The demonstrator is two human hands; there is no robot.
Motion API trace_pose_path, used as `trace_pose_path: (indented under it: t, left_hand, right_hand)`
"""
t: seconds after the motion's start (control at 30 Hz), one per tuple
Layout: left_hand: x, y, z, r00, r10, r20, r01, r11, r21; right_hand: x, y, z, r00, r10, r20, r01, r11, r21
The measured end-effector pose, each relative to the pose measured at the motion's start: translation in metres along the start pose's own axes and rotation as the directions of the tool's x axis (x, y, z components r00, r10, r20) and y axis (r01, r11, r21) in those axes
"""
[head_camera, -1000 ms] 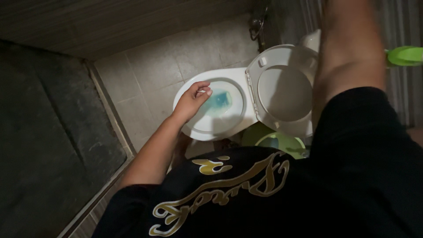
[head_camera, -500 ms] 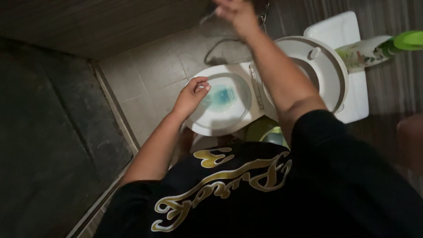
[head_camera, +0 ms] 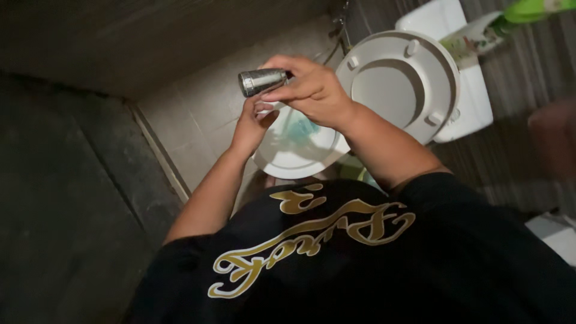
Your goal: The person pours blue cleaning liquid into the toilet bowl, then uses a green brush to scrub the interior surfaces. They later rinse the brush and a green bucket under the sink tap.
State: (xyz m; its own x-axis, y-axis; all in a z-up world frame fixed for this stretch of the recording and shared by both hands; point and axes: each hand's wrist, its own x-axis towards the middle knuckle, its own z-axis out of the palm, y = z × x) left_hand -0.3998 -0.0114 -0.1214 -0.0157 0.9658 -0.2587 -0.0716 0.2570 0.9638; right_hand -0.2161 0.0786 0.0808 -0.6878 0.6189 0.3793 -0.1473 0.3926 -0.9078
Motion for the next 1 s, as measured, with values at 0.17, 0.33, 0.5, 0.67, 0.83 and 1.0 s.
trace_pose_path:
  t: [0.17,0.33,0.5,0.67,0.83,1.0]
  left_hand:
    - [0.001,0.055,0.020,0.968,0.251,0.027,-0.250,0.937,0.245]
    - [0.010,0.109,0.039,0.876,0.435,0.210,-0.465,0.877,0.122]
    - [0.018,0.152,0.062,0.795,0.519,0.314,-0.546,0.838,-0.003]
    - [0.011,0.176,0.092,0.758,0.597,0.263,-0.609,0.792,-0.041]
    - [0.020,0.179,0.103,0.754,0.603,0.261,-0.622,0.783,-0.013]
    - [0.039,0.178,0.118,0.753,0.642,0.144,-0.656,0.749,0.092]
  right_hand:
    - [-0.001,-0.049,-0.003,0.996,0.069,-0.057,-0.063,0.994,0.092]
    - [-0.008,-0.088,-0.006,0.990,-0.066,-0.123,0.065,0.998,-0.012]
    - [-0.021,-0.115,-0.025,0.971,-0.122,-0.204,0.098,0.987,-0.124]
    - [-0.040,-0.112,-0.037,0.894,-0.013,-0.449,-0.051,0.990,-0.130]
    - [-0.049,-0.088,-0.050,0.887,0.016,-0.462,0.028,0.996,0.089]
    - [-0.043,-0.060,-0.079,0.861,0.054,-0.506,-0.076,0.997,-0.024]
